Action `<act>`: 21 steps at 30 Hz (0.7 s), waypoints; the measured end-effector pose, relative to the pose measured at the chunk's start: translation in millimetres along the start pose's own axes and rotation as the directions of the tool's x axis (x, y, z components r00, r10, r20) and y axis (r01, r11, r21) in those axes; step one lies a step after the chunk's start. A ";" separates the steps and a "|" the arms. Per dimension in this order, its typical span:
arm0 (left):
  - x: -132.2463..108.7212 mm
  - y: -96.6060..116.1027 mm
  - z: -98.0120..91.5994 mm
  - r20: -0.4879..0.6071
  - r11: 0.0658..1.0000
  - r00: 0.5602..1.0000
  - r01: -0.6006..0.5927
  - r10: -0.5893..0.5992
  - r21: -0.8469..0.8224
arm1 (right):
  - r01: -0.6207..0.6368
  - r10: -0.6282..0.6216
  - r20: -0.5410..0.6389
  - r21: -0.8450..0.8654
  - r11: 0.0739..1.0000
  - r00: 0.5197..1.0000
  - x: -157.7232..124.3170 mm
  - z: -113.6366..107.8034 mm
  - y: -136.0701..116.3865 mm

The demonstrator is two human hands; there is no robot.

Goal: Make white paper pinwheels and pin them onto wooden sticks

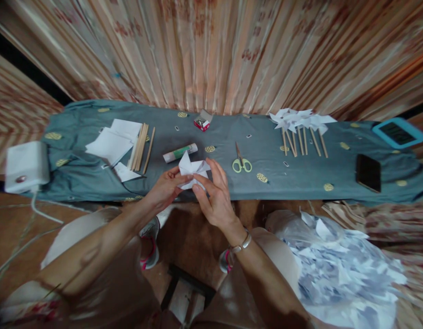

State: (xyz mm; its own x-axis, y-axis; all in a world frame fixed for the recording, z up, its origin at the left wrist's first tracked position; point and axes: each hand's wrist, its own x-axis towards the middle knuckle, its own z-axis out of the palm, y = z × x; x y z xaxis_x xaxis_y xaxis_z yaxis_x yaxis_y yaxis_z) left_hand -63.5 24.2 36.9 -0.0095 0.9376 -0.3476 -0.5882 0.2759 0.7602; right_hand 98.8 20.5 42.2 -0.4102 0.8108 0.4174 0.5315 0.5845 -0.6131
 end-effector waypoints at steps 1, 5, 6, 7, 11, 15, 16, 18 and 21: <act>0.1 -0.2 -0.6 0.004 1.000 1.000 0.001 -0.001 0.004 | -0.013 0.013 -0.004 0.017 1.000 1.000 0.1 0.4 0.3; 0.3 0.7 -0.2 0.012 1.000 1.000 0.002 -0.002 0.003 | -0.079 0.081 -0.019 0.092 0.993 0.997 0.9 1.0 0.3; 0.5 1.3 0.5 0.013 1.000 1.000 -0.002 0.002 -0.003 | -0.093 0.096 -0.022 0.112 0.989 0.995 1.4 0.2 -0.2; 0.9 2.0 1.4 0.012 1.000 1.000 -0.006 0.006 -0.009 | -0.104 0.109 -0.027 0.136 0.985 0.994 2.1 -1.1 -0.6; 4.5 6.6 5.2 -0.010 0.999 0.999 -0.039 0.039 -0.019 | -0.165 0.197 -0.122 0.238 0.957 0.973 7.9 -6.7 2.8; 8.3 13.0 10.9 -0.039 0.997 0.996 -0.080 0.080 -0.001 | -0.298 0.432 -0.176 0.499 0.813 0.884 18.1 -1.6 14.9; 8.8 14.2 12.8 -0.037 0.996 0.995 -0.088 0.088 0.003 | -0.316 0.474 -0.137 0.583 0.749 0.870 20.9 1.6 16.9; 9.5 15.3 16.5 -0.019 0.995 0.995 -0.100 0.100 0.009 | -0.336 0.503 -0.025 0.714 0.614 0.864 26.6 8.2 17.8; 11.0 13.1 20.6 -0.011 0.993 0.993 -0.121 0.121 0.014 | -0.368 0.525 0.098 0.820 0.439 0.846 33.9 15.1 12.8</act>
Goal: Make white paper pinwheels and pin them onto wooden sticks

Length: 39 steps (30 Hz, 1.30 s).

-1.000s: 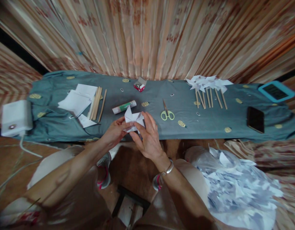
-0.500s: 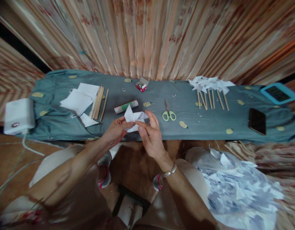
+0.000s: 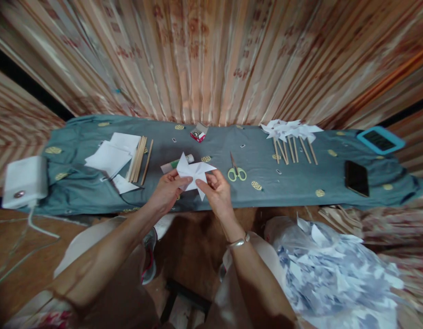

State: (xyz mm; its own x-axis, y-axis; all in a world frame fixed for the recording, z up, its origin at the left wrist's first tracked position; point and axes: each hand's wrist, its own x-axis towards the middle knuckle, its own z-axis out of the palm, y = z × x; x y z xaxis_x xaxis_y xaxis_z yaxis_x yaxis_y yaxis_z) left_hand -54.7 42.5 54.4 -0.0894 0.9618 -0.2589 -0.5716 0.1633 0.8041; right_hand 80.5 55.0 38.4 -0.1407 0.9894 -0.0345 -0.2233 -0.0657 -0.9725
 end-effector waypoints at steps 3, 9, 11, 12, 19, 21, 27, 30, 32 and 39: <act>2.1 -4.7 1.4 -0.018 0.999 1.000 -0.019 0.019 0.029 | -0.029 0.033 -0.053 0.086 0.996 0.998 2.5 7.5 -2.1; 6.3 -8.1 -0.2 -0.030 0.996 0.998 -0.055 0.057 0.069 | -0.011 0.029 -0.150 0.119 0.993 0.988 9.4 10.5 -0.1; 7.8 -7.7 -1.8 -0.022 0.995 0.998 -0.064 0.066 0.071 | 0.011 0.004 -0.149 0.099 0.995 0.989 10.7 10.5 1.3; 8.6 -7.5 -2.8 -0.018 0.995 0.997 -0.069 0.070 0.074 | 0.024 -0.012 -0.145 0.085 0.996 0.989 10.9 10.6 1.7; 13.8 -7.9 -7.3 -0.008 0.982 0.994 -0.108 0.111 0.156 | 0.123 -0.132 -0.172 -0.060 0.991 0.976 8.6 12.4 2.4; 14.9 -8.1 -7.2 -0.004 0.977 0.993 -0.118 0.120 0.176 | 0.118 -0.133 -0.172 -0.092 0.989 0.976 8.6 12.7 2.8; 18.6 -7.9 -7.3 0.027 0.950 0.983 -0.185 0.184 0.253 | 0.075 -0.076 -0.145 -0.013 0.997 0.987 12.1 11.6 3.8; 18.8 -6.0 -9.0 0.072 0.924 0.974 -0.228 0.216 0.308 | 0.040 -0.037 -0.106 0.025 0.999 0.994 13.5 9.8 3.7; 17.9 -4.2 -10.1 0.095 0.907 0.970 -0.244 0.225 0.343 | 0.014 -0.009 -0.095 0.048 0.999 0.995 13.5 9.4 3.4; 17.3 0.3 -10.7 0.036 0.931 0.976 -0.214 0.213 0.296 | 0.009 0.002 -0.101 0.108 0.994 0.995 11.4 13.7 1.7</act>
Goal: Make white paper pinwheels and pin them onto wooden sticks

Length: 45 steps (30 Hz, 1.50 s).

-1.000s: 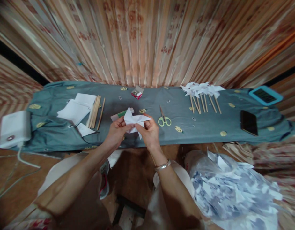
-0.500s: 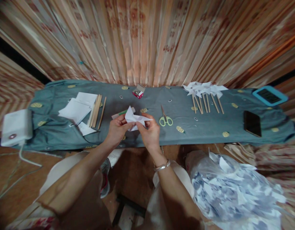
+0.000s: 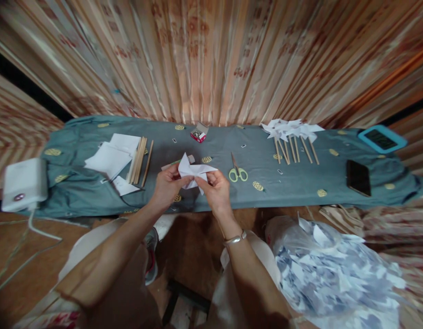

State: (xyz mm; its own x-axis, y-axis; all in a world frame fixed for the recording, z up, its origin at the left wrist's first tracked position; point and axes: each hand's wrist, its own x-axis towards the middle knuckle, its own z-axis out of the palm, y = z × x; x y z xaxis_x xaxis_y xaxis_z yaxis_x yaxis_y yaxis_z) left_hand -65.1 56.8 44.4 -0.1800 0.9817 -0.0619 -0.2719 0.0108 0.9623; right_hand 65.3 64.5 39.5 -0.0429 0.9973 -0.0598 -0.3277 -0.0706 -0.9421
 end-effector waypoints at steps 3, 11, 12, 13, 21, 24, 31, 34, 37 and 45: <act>1.0 1.0 0.1 -0.036 0.997 0.999 0.030 -0.033 -0.065 | -0.019 0.019 -0.004 -0.016 1.000 1.000 0.2 1.1 0.4; -1.4 2.6 0.9 -0.041 0.993 0.998 0.046 -0.050 -0.106 | -0.029 0.029 -0.002 -0.007 1.000 1.000 0.9 9.4 -0.1; -1.5 2.7 0.3 -0.045 0.993 0.998 0.044 -0.049 -0.110 | -0.035 0.035 0.002 -0.011 0.999 0.999 1.0 10.0 -0.3; -1.5 2.7 -0.4 -0.047 0.993 0.998 0.043 -0.049 -0.111 | -0.040 0.041 0.007 -0.015 0.999 0.999 1.0 10.4 -0.4; 0.0 2.0 -8.3 -0.021 0.999 0.999 0.031 -0.031 -0.029 | -0.054 0.057 0.050 -0.057 0.997 0.997 1.0 9.9 2.6; -0.8 3.6 -11.0 -0.008 0.999 1.000 0.003 -0.002 0.053 | -0.082 0.085 0.051 -0.064 0.995 0.995 -0.8 11.0 2.0; -2.0 5.8 -17.2 -0.004 0.989 1.000 0.008 -0.007 0.148 | -0.120 0.122 0.121 -0.027 0.992 0.985 -2.8 13.5 -1.5; -1.5 8.6 -20.1 -0.013 0.973 0.999 -0.028 0.032 0.230 | -0.093 0.098 0.084 -0.065 0.994 0.992 1.7 8.8 -2.7; -2.9 11.6 -24.0 0.013 0.904 0.994 -0.108 0.112 0.415 | -0.037 0.034 -0.030 -0.120 0.992 0.999 10.0 2.9 -2.7; -10.5 16.0 -31.3 0.105 0.754 0.977 -0.211 0.187 0.622 | 0.204 -0.260 -0.118 -0.353 0.913 0.958 58.3 8.3 -4.5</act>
State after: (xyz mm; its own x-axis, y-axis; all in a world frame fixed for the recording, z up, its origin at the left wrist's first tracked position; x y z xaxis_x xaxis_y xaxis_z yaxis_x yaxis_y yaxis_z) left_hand -97.1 40.7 52.2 -0.1277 0.9807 0.1478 0.4213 -0.0812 0.9033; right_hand 56.5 122.8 43.0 0.1555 0.9767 0.1482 0.0248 0.1461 -0.9890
